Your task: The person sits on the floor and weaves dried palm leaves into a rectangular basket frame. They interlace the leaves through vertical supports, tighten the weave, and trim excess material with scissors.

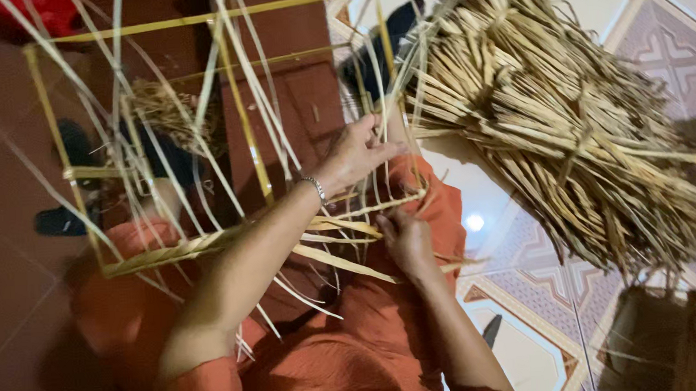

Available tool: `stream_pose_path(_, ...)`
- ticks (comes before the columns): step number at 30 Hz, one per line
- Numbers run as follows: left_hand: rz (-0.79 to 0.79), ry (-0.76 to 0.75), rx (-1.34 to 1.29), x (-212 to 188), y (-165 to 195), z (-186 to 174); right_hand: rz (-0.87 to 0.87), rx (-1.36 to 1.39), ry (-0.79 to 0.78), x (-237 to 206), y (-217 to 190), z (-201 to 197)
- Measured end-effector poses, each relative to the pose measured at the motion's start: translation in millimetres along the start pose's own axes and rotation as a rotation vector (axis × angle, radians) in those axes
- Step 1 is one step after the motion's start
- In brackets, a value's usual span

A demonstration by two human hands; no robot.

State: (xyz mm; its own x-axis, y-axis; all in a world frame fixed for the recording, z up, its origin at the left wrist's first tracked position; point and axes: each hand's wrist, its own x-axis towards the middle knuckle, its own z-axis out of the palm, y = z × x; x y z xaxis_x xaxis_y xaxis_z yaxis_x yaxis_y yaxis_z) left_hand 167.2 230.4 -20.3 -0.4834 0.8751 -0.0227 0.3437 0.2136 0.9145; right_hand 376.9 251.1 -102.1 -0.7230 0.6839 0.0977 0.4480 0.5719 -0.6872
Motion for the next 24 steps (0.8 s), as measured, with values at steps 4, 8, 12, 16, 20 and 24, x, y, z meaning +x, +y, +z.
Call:
stream_pose_path(4,-0.037,0.039,0.074,-47,15,-57,-0.011,0.013,0.007,-17,-21,-39)
stream_pose_path(8,0.628,0.440,0.276,-98,10,-109,-0.210,-0.234,0.268,-18,-55,-75)
stream_pose_path(12,0.046,0.194,0.345,-132,-8,-135,-0.518,-0.146,0.250,-14,-95,-77)
stream_pose_path(16,-0.373,-0.042,0.304,-136,-22,-125,-0.678,-0.076,0.021,-11,-137,-42)
stream_pose_path(20,-0.468,-0.128,0.286,-130,-30,-108,-0.720,-0.158,-0.032,-7,-151,-24)
stream_pose_path(24,-0.291,0.088,0.154,-130,-44,-102,-0.730,-0.204,-0.109,-9,-144,-17)
